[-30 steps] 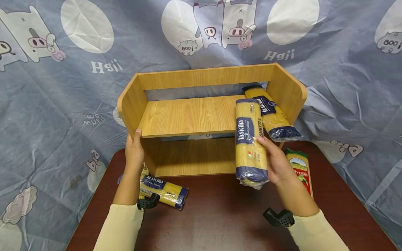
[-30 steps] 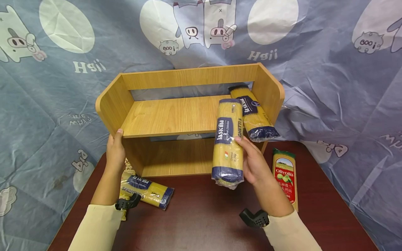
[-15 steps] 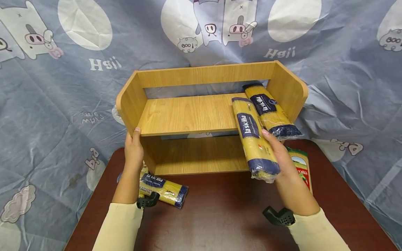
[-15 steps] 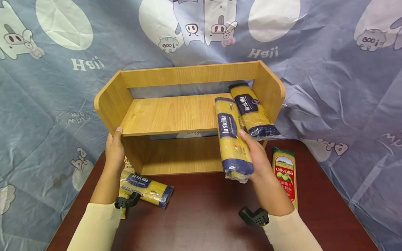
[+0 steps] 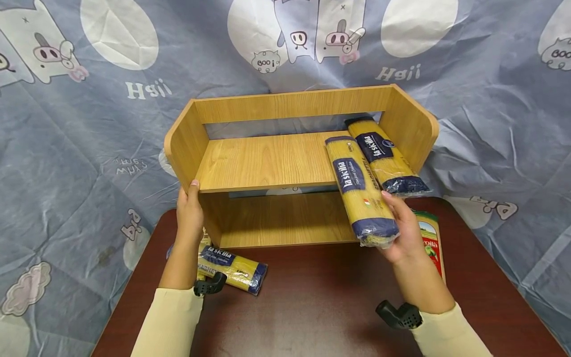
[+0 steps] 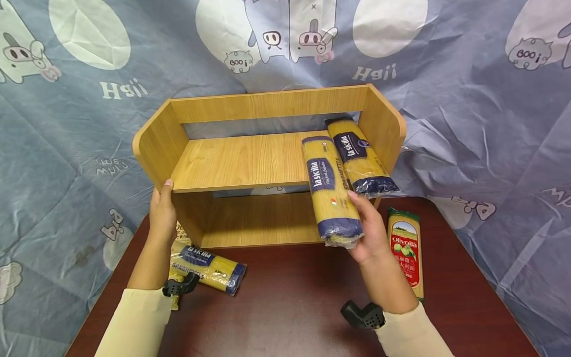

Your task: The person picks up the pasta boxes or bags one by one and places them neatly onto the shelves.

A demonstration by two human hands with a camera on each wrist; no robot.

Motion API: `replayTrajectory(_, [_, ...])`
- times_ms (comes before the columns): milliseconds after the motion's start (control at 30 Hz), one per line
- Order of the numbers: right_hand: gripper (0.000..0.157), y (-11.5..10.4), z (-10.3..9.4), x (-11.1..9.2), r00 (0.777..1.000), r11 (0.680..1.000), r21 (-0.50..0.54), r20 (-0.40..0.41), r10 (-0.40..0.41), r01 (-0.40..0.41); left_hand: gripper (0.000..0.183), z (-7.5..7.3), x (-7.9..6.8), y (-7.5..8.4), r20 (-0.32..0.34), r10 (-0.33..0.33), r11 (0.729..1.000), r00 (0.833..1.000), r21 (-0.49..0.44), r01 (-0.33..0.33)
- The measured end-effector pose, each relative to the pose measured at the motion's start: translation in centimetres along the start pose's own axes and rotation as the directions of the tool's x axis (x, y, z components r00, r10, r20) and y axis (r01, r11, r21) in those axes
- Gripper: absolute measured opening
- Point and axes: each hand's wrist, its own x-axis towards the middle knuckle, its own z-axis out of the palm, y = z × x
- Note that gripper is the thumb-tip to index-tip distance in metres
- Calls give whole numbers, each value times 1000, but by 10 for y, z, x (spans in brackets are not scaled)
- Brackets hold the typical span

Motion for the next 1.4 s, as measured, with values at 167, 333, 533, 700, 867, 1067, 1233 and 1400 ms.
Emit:
replayTrajectory(167, [33,5,-1,-2,999,999,-15,-1,-37,37,52,0,1,-1,-5,-1,1000,1000,-5,1])
replayTrajectory(333, [36,9,-2,-6,997,997,23,43,-71,70,51,0,1,-1,-7,-4,1000,1000,-9,4])
replayTrajectory(533, [48,12,-7,-15,989,991,115,125,-78,64,51,0,1,-1,0,17,1000,1000,-14,-17])
replayTrajectory(700, [51,16,-13,-23,981,990,125,174,-82,61,51,0,1,-1,1,18,1000,1000,-24,-18])
replayTrajectory(867, [41,22,-16,-26,971,992,73,206,-118,105,51,0,1,-2,4,9,1000,1000,-30,-9])
replayTrajectory(1067, [52,28,-14,-29,971,977,-80,154,-185,199,51,-1,1,-3,8,0,1000,1000,-24,1])
replayTrajectory(1233, [66,30,-10,-26,976,961,-185,106,-191,208,52,0,1,-2,8,0,1000,1000,-21,1])
replayTrajectory(1400, [66,30,-7,-19,974,948,-226,63,-216,224,52,0,0,0,11,-8,1000,1000,-7,8])
